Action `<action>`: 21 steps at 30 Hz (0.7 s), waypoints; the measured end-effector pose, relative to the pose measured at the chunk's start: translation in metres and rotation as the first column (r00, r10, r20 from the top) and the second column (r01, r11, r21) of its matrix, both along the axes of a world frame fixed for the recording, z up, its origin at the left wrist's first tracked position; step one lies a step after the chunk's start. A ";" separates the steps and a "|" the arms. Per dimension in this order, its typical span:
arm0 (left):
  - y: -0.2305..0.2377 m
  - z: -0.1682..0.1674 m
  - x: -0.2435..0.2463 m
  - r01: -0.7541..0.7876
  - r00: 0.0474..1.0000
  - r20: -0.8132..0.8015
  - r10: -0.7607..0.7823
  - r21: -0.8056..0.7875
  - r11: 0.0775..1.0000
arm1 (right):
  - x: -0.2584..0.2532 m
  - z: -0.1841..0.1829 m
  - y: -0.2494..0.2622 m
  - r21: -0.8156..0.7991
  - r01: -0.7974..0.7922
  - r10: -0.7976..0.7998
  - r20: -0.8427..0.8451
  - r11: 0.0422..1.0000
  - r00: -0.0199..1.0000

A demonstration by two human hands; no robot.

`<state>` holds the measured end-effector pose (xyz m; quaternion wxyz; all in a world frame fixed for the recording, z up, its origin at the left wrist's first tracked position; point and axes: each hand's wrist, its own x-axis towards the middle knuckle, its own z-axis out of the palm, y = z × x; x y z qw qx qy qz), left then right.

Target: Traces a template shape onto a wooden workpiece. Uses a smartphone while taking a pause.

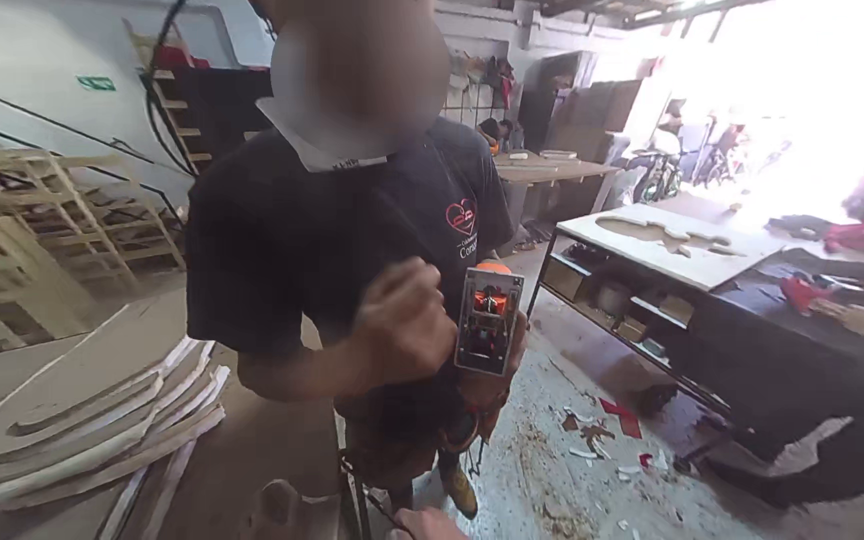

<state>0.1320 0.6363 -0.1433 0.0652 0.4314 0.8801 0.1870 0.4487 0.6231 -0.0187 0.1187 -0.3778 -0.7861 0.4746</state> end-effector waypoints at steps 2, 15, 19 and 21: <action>0.001 0.003 0.001 -0.003 1.000 0.000 0.003 -0.033 0.999 | 0.001 -0.013 0.002 -0.012 -0.014 0.013 -0.022 1.000 1.000; 0.001 0.006 -0.005 0.054 0.992 0.114 -0.053 -0.001 0.999 | -0.015 -0.017 0.009 0.028 -0.145 0.146 -0.078 0.989 0.986; -0.002 0.027 0.006 0.045 0.996 0.087 -0.036 -0.099 0.994 | -0.020 -0.017 0.010 -0.031 -0.145 0.139 -0.140 0.989 0.980; -0.003 0.029 0.008 0.040 0.997 0.065 -0.034 -0.082 0.996 | -0.023 -0.017 0.009 -0.029 -0.162 0.155 -0.158 0.986 0.975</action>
